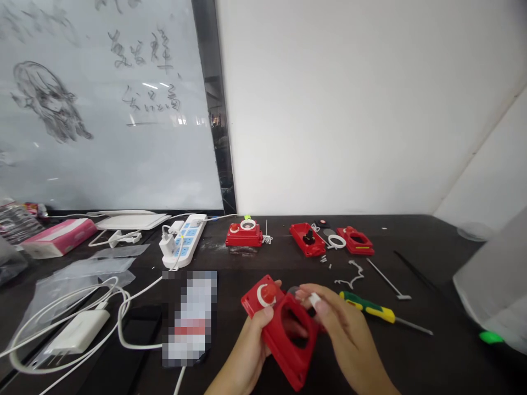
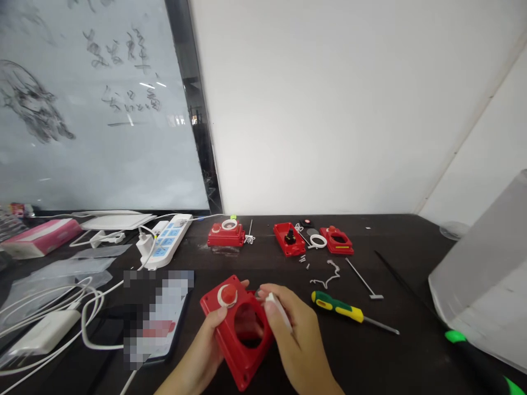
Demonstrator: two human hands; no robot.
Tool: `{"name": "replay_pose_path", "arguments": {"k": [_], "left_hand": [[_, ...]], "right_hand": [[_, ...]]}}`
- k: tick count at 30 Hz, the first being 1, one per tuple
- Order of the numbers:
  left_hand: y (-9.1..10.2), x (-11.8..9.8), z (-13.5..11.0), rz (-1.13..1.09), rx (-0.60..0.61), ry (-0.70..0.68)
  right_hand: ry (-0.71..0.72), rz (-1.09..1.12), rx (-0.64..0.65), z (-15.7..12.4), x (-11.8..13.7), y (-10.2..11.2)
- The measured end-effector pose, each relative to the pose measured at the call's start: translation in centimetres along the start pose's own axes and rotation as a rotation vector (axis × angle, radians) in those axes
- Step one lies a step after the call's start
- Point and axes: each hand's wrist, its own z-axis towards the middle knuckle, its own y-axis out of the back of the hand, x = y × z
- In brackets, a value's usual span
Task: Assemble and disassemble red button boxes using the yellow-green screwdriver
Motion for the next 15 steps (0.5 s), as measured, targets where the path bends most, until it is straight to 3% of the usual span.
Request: {"name": "replay_pose_path", "arguments": {"k": [3,5,8,11,15], "left_hand": [[0.0,-0.1,0.0,0.002,0.035,-0.006],[0.0,-0.2,0.0,0.004,0.036,-0.009],[0.0,-0.2,0.0,-0.027,0.012,-0.001],[0.1,0.1,0.0,-0.062,-0.032,-0.029],[0.7,0.8,-0.2,0.043,0.001,-0.22]], "right_hand": [[-0.158,0.314,-0.049,0.7,0.2,0.7],[-0.196,0.353,-0.023,0.9,0.7,1.2],[-0.184,0.122,0.047,0.5,1.6,1.5],[-0.06,-0.165,0.057,-0.3,2.2,1.0],[0.008,-0.308,0.145,-1.2,2.5,-0.1]]}}
